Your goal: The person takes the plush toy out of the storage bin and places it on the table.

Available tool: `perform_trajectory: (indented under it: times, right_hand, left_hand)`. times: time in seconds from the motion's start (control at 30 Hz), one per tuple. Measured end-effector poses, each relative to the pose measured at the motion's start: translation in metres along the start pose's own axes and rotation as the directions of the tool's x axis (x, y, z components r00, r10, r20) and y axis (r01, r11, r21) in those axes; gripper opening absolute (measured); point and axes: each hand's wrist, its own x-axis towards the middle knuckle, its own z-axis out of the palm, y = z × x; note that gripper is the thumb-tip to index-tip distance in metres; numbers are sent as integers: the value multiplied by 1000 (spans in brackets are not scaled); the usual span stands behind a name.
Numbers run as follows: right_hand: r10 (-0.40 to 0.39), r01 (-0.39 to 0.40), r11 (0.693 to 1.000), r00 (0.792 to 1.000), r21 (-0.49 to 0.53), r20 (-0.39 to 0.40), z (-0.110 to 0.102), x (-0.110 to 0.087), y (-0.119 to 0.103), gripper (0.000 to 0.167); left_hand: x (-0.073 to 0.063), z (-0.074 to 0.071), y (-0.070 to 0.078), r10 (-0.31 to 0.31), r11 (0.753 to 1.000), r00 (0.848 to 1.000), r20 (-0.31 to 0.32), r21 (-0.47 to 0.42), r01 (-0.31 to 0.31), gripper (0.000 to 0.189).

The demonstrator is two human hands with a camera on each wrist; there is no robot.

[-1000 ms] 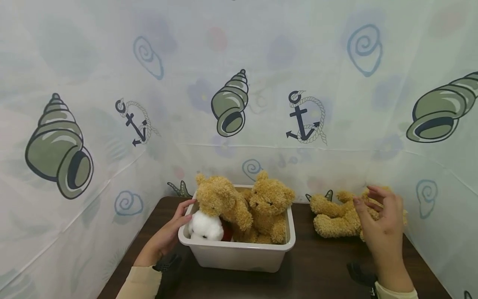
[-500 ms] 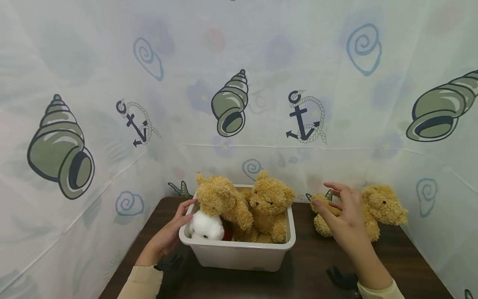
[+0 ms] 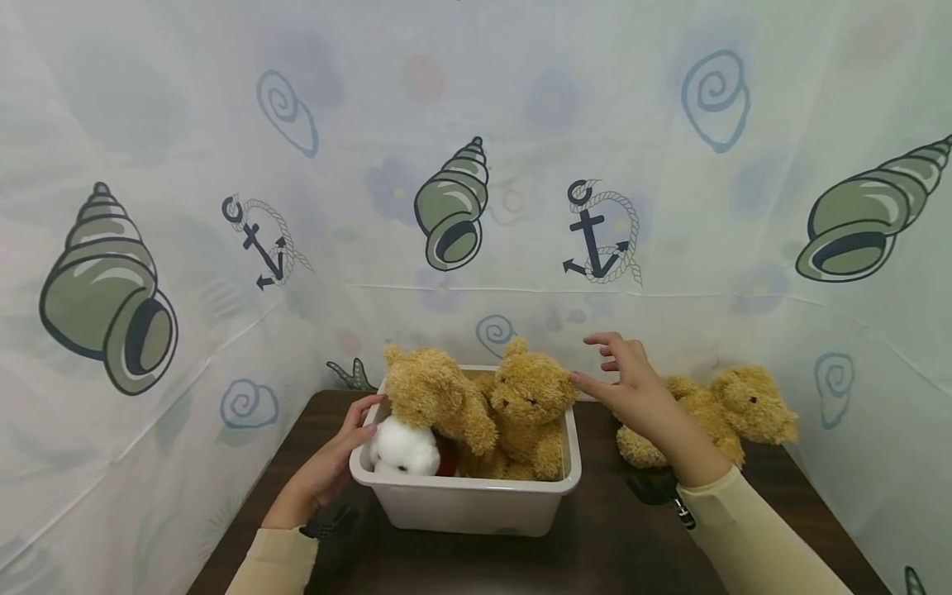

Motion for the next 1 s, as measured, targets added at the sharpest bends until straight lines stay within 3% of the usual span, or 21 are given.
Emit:
perform_trajectory:
  times: [0.37, 0.67, 1.0]
  right_hand:
    - [16, -6, 996, 992, -85, 124, 19, 43, -5, 74]
    - [60, -18, 983, 972, -180, 229, 28, 61, -19, 82]
    - [130, -64, 964, 960, -258, 247, 37, 71, -31, 93]
  left_hand:
    - [0, -1, -1, -9, 1000, 1000, 2, -4, 9, 59]
    - [0, -3, 0, -4, 1000, 1000, 16, -6, 4, 57]
    - [0, -2, -1, -5, 1000, 1000, 7, -19, 5, 57]
